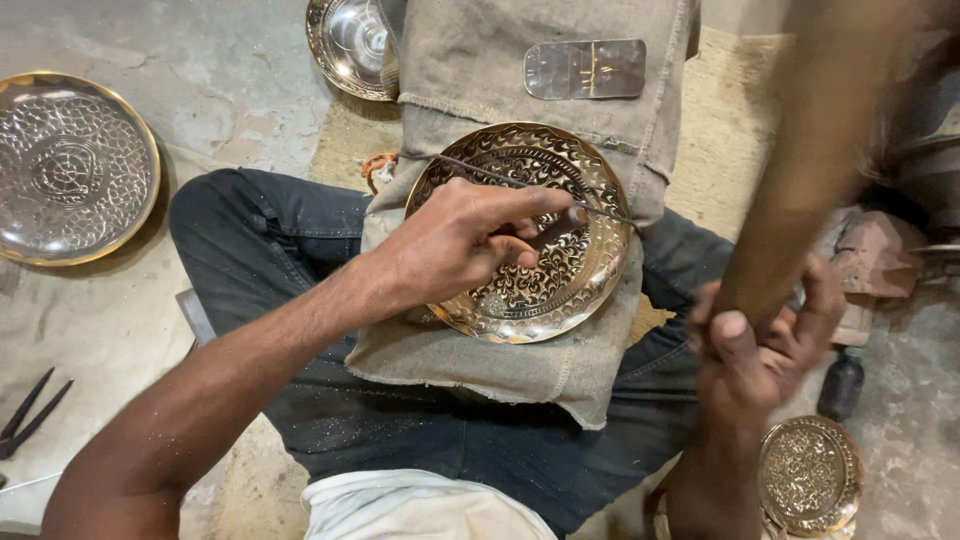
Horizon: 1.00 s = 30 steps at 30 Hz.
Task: The person sits on the floor and uses a chisel and hammer to engrave a decorative pattern into a brass plate resting on a cushion. They repeatedly strike the chisel to create fine indentations in the metal surface.
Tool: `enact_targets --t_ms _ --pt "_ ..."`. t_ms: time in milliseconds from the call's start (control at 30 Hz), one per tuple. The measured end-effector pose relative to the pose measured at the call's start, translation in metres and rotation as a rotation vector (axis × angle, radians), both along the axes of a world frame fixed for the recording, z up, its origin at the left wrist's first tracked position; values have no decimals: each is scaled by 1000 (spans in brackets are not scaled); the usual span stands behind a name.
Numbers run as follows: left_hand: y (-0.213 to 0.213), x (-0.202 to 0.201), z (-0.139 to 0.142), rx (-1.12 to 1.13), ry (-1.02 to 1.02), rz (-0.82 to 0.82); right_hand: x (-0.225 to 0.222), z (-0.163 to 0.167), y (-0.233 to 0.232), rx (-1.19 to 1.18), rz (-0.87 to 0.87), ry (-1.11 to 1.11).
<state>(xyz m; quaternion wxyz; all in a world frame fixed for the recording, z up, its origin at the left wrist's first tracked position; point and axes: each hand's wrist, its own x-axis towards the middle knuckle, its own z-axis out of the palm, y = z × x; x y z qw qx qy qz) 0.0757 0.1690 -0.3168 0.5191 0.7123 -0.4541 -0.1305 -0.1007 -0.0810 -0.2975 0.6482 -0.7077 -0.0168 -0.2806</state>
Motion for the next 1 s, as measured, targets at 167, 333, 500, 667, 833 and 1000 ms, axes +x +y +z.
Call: enact_targets --t_ms 167,333,500,667,833,1000 --pt "0 -1 -1 -40 17 -8 6 14 0 -349 21 247" --pt "2 0 3 -20 49 -17 -4 11 -5 -611 122 226" --pt "1 0 4 -36 9 -10 -7 0 -8 -414 35 284" --pt "-2 0 -1 -14 -53 -1 -10 -2 -6 -409 -3 178" --pt "-3 1 -6 -11 -42 5 -16 -5 -2 -102 -88 246" --pt "-3 1 -5 38 -52 15 -21 -13 -2 -237 -16 241"
